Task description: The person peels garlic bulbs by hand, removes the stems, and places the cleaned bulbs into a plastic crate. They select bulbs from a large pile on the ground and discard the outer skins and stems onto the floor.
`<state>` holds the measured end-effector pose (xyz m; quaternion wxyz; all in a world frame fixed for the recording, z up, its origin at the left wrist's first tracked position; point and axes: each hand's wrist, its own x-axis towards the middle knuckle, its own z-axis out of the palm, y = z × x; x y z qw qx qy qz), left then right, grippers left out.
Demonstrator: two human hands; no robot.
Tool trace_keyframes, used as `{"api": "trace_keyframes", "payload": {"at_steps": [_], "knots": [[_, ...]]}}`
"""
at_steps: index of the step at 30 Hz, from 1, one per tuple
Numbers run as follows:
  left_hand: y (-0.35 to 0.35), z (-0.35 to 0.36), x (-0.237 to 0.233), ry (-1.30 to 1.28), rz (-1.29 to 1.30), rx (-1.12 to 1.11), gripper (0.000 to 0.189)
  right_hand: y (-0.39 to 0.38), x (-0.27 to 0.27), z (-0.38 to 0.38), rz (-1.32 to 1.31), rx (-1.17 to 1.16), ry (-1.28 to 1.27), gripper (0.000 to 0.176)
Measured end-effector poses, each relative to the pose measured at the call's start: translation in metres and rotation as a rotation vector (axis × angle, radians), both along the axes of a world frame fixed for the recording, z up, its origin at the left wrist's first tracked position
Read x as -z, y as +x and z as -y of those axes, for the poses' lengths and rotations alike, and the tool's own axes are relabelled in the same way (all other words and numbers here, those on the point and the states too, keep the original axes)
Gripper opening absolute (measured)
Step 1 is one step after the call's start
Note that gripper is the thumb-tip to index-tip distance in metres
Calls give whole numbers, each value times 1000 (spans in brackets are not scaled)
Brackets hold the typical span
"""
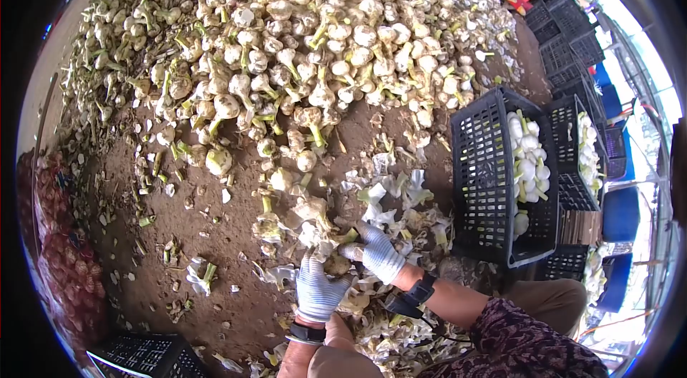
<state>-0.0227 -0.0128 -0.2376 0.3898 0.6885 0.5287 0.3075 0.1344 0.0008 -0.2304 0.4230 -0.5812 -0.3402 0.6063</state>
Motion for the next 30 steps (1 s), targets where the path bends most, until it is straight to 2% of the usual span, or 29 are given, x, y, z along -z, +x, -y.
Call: {"api": "trace_keyframes", "payload": {"at_steps": [3,5,6,7,9,10,11,14,16,17,19,20,21,23,25,27,29,30], "knots": [[1,-1,-3,-67,118,-12,60,9,9,5,-6,-91,-65,37],[5,-5,-12,-534,771,-245,61,9,1,3,-213,-55,-108,34],[-5,-5,-1,-804,1017,-299,58,11,4,6,-356,-22,-158,40],[-4,-3,-13,-826,1153,-321,56,9,-10,1,-359,-22,-159,40],[-11,0,18,-1076,1366,-236,63,8,-39,-10,-119,-276,4,52],[-10,6,21,-1160,1334,-327,70,9,-42,-15,273,-419,204,51],[-10,8,24,-1160,1333,-325,70,9,-39,-14,273,-417,205,51],[-9,1,15,-1210,1381,-423,67,9,-21,-12,189,-314,158,47],[-11,-1,9,-1003,1321,-248,61,6,-12,-10,-182,-141,-84,43],[-6,0,5,-848,1127,-283,66,3,-9,-6,-183,-139,-86,43],[3,0,-6,-588,920,-303,61,-3,-8,-5,-232,-149,-91,41],[1,0,-12,-588,919,-303,61,0,-10,-1,-395,-134,-178,43],[-4,-2,-17,-669,943,-342,58,-1,-12,-2,-396,-135,-177,43],[-13,-3,-12,-745,966,-381,56,-1,-14,-7,153,-436,74,42],[-22,0,-1,-1023,1098,-296,57,-4,-19,-12,224,-438,92,41],[-19,2,3,-1100,1156,-286,64,-3,-11,-14,657,-526,467,36],[-17,-2,0,-1157,1193,-400,65,-2,-5,-14,695,-586,444,43],[-19,-6,1,-1103,1264,-204,65,-3,-5,-16,431,-490,313,49]]}}
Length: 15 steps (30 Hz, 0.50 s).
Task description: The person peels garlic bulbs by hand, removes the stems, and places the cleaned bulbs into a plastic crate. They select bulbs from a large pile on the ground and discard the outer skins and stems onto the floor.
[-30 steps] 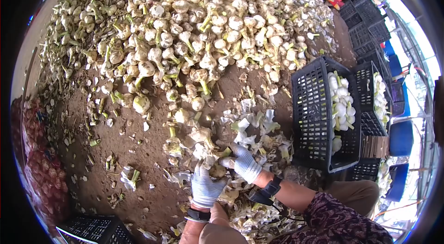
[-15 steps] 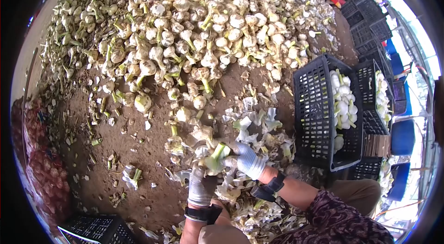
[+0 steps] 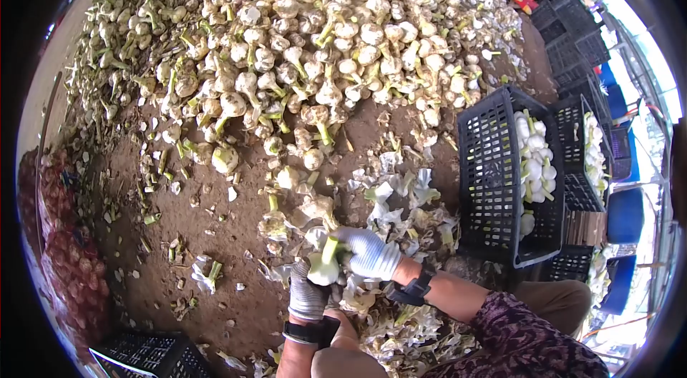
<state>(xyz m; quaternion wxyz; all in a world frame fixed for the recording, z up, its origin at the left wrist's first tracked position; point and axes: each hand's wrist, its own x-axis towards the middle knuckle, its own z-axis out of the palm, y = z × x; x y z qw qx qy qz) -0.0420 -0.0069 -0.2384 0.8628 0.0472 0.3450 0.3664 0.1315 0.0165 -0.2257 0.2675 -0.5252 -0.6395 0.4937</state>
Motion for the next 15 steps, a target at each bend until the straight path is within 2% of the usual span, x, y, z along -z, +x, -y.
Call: {"api": "trace_keyframes", "payload": {"at_steps": [1,2,3,5,6,7,8,9,10,11,12,15], "knots": [[-3,-1,-1,-62,-28,9,63,0,0,-3,-237,94,-170,56],[-4,0,1,-22,-96,-8,60,8,-1,-6,-132,98,-41,58],[-4,0,2,20,-163,-26,58,10,-1,-5,-131,93,-39,58],[7,-1,4,237,-450,-66,56,14,-1,4,-540,315,-434,43],[13,-4,-12,277,-418,-16,61,12,-8,6,-624,335,-491,36],[18,0,-4,380,-408,-38,63,9,-17,7,-709,354,-546,29],[19,-2,-2,242,-237,-111,60,9,-19,6,-582,400,-548,19],[18,-6,-3,103,-70,-182,58,11,-19,5,-582,401,-547,19],[19,-12,-14,27,-28,-269,46,11,-18,4,-632,449,-643,17],[18,-14,-9,-30,-108,-372,35,11,-17,3,-681,494,-740,14],[15,-16,-9,3,-198,-387,32,6,-20,5,-706,518,-666,13],[7,-23,-14,132,-474,-431,25,17,-2,10,-624,607,-684,12]]}}
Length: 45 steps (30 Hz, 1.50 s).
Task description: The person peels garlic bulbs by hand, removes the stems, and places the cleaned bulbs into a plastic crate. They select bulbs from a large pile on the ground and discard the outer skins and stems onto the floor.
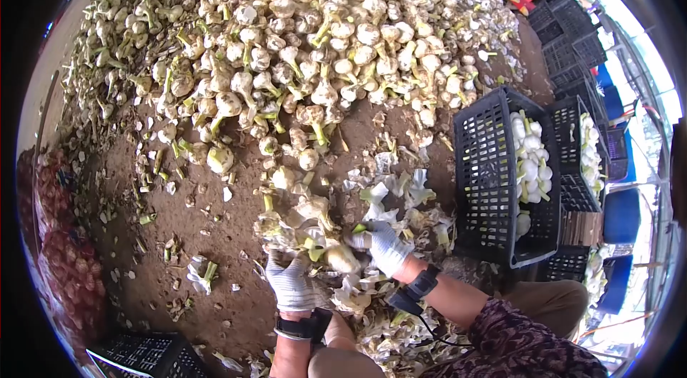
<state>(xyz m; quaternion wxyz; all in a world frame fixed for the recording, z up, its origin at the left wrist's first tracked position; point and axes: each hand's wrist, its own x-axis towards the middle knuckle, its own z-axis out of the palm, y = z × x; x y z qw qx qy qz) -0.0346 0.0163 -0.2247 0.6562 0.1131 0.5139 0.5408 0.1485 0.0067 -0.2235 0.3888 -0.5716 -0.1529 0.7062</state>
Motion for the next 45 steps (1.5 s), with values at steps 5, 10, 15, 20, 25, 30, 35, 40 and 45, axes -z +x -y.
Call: {"api": "trace_keyframes", "payload": {"at_steps": [5,10,15,20,25,30,35,40,45], "knots": [[9,8,-49,567,-516,708,15,6,15,-9,11,152,-43,14],[-13,44,40,504,-1084,1262,14,25,1,-14,-89,275,-144,26],[-9,30,15,331,-734,826,27,14,-2,-13,-46,280,-73,23],[22,0,-12,-58,-327,618,19,5,-7,-7,81,174,33,20],[14,10,25,20,-405,568,12,10,-18,-6,-99,264,-162,21],[-34,11,59,439,-1446,632,18,29,29,13,-511,428,-302,23],[-43,32,78,327,-1745,779,18,65,-10,-2,-684,466,-147,33],[27,47,64,541,-1049,1559,40,124,-50,-10,-981,495,675,36],[40,68,72,336,-234,1777,40,108,-55,-70,-513,295,526,29]]}}
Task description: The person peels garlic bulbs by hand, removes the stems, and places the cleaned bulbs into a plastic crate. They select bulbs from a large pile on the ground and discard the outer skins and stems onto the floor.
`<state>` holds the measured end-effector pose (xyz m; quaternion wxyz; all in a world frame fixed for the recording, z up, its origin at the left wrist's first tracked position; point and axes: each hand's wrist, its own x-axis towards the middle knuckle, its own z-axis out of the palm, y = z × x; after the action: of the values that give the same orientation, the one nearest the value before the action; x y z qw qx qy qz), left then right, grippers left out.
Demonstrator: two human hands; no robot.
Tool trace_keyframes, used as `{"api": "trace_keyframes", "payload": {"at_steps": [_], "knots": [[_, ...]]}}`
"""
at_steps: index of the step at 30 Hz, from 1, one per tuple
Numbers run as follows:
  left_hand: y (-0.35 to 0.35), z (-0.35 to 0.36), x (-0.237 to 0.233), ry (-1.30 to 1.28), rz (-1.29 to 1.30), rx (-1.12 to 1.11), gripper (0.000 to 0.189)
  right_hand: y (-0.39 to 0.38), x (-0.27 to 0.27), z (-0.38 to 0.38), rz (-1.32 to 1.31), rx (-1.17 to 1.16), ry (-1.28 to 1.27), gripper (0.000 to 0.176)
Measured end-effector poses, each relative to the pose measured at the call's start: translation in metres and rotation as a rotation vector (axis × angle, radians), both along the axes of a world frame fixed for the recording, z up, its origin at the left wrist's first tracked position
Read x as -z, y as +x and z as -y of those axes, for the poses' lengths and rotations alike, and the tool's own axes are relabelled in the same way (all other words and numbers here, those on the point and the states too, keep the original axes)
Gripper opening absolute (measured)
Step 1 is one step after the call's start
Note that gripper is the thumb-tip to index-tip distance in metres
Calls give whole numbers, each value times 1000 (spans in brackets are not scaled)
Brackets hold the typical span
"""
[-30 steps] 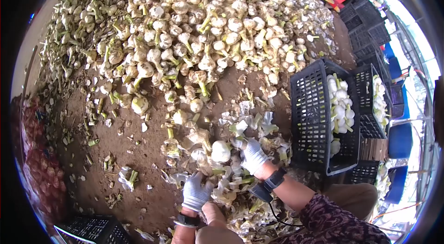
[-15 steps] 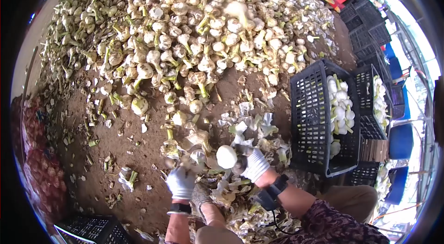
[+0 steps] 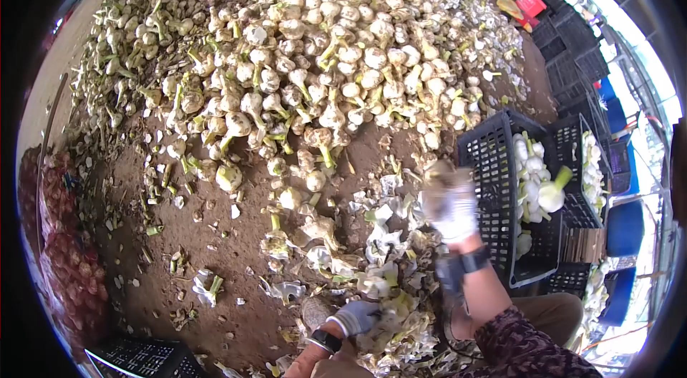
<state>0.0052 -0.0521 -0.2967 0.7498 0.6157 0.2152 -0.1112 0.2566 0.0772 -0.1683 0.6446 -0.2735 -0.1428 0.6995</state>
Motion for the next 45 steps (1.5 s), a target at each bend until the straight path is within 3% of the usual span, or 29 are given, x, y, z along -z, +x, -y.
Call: {"api": "trace_keyframes", "payload": {"at_steps": [1,2,3,4,5,6,7,9,11,12,13,15,16,18,19,20,21,23,25,27,28,29,31,32,35,36,41,44,45], "knots": [[-9,-7,-4,239,-88,-5,36,-14,28,-11,281,-51,-173,25],[-20,-13,-7,478,-180,-7,33,-39,22,-23,694,-189,-246,37],[-31,-18,-9,478,-190,-11,33,-62,34,-36,858,-278,-199,33],[-40,-21,-12,520,-152,-69,30,-91,57,-51,1297,-361,-163,39],[-47,-24,-15,564,-111,-128,28,-106,92,-64,1362,-442,-54,43],[-50,-31,-21,429,-202,-148,27,-114,145,-81,1450,-539,16,44],[-52,-40,-32,426,-207,-152,27,-132,138,-91,1310,-521,-263,46],[-56,-56,-51,521,-341,-306,31,-146,106,-92,2171,-498,49,44],[-63,-53,-28,578,-368,-406,20,-144,115,-102,2207,-536,101,40],[-62,-58,-28,689,-317,-714,26,-141,118,-104,2246,-570,153,36],[-60,-64,-29,792,-257,-1026,37,-139,121,-103,2248,-574,154,36],[-64,-78,-31,657,-172,-1162,37,-131,123,-98,1974,-478,-48,26],[-61,-78,-27,73,-108,-1392,34,-127,120,-89,1537,-449,-233,26],[-59,-82,-32,50,-38,-1433,37,-129,96,-57,674,-284,-536,27],[-54,-83,-37,5,51,-1476,41,-130,106,-35,433,-278,-435,21],[-47,-83,-36,-60,144,-1489,44,-132,88,-17,454,-313,-443,28],[-43,-83,-33,-124,236,-1501,47,-137,54,-6,311,-371,-504,30],[-45,-87,-38,-137,150,-1423,47,-140,86,21,201,-379,-499,28],[-43,-85,-43,-203,161,-1510,51,-143,78,25,331,-334,-403,26],[-43,-81,-45,-151,142,-1500,51,-134,77,22,896,-446,-258,25],[-43,-78,-44,-97,123,-1490,51,-136,74,21,713,-371,-277,25],[-42,-75,-44,-101,123,-1489,51,-138,70,21,714,-371,-280,25],[-41,-71,-40,427,-68,-1295,52,-143,65,19,781,-366,-182,30],[-40,-68,-34,517,-74,-1270,52,-147,63,18,882,-334,-151,34],[-37,-74,-58,621,-60,-1304,53,-147,68,21,825,-375,-217,38],[-40,-74,-53,760,-121,-1230,52,-147,73,23,829,-344,-176,36],[-39,-66,-61,851,-145,-1184,52,-142,82,38,647,-353,-279,36],[-38,-65,-65,751,-114,-1211,53,-138,77,40,522,-351,-322,36],[-39,-64,-65,473,-87,-1327,49,-137,75,41,461,-342,-318,37]]}}
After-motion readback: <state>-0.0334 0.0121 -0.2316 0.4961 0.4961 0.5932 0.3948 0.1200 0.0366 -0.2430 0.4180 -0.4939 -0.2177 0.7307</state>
